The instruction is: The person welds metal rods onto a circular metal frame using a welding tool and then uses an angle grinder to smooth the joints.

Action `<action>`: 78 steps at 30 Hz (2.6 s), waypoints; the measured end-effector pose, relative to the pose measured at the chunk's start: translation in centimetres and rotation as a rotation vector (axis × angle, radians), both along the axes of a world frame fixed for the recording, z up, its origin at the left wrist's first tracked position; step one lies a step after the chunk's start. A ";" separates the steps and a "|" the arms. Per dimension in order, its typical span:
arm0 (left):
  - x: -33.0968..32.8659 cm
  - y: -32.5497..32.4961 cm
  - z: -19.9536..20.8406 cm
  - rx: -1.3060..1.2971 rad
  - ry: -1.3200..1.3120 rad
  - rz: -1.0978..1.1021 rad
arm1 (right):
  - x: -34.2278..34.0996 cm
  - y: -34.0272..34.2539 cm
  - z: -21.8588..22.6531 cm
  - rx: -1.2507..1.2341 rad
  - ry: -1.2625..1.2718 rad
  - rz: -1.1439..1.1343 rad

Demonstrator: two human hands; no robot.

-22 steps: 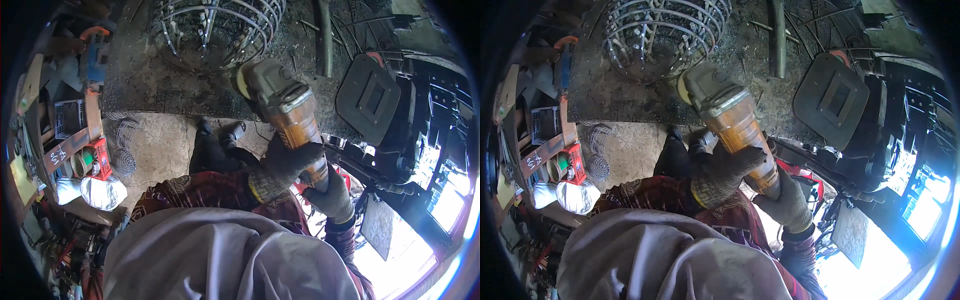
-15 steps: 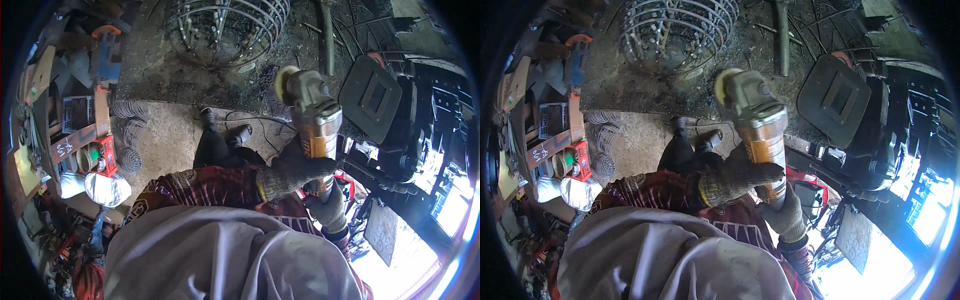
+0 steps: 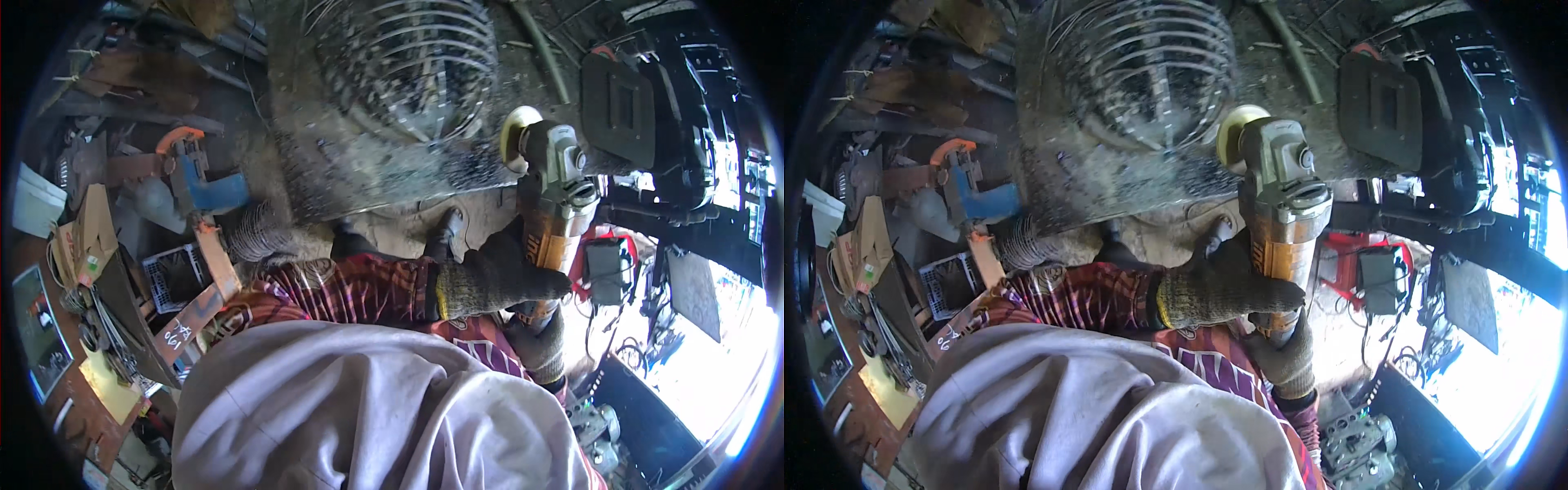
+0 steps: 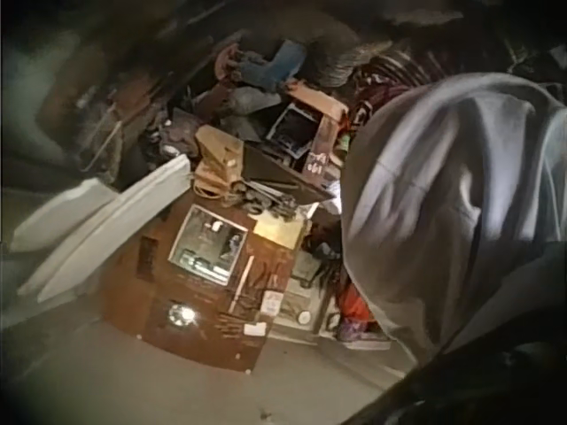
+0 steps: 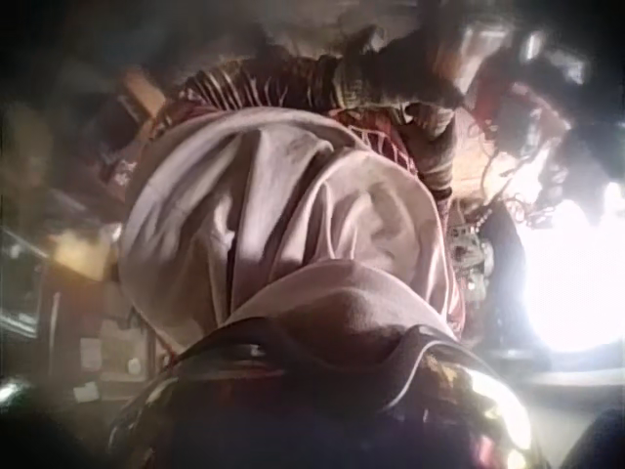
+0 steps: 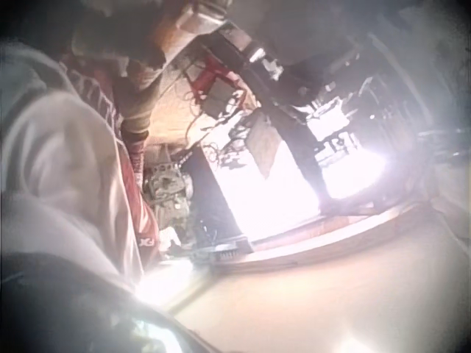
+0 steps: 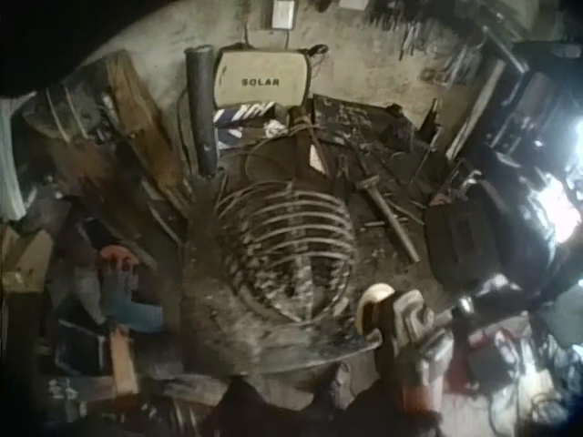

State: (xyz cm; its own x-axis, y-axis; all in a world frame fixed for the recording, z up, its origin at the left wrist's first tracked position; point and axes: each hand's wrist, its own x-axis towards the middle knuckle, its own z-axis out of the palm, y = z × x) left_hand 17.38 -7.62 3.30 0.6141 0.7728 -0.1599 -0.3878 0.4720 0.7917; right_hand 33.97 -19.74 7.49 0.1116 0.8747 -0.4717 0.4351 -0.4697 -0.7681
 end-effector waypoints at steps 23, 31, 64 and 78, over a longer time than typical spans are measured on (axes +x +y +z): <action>-15.7 -6.8 -3.8 -0.320 -0.193 0.242 | -19.4 -3.3 0.8 -0.213 -0.149 0.052; -19.4 -5.2 -3.4 -0.552 -0.262 0.088 | -25.8 -3.3 1.3 -0.296 -0.134 -0.222; -21.0 -2.6 -2.5 -0.549 -0.243 0.060 | -27.3 -1.8 2.2 -0.362 -0.087 -0.300; -21.1 -2.7 -2.7 -0.540 -0.247 0.032 | -27.3 -0.3 3.0 -0.348 -0.171 -0.197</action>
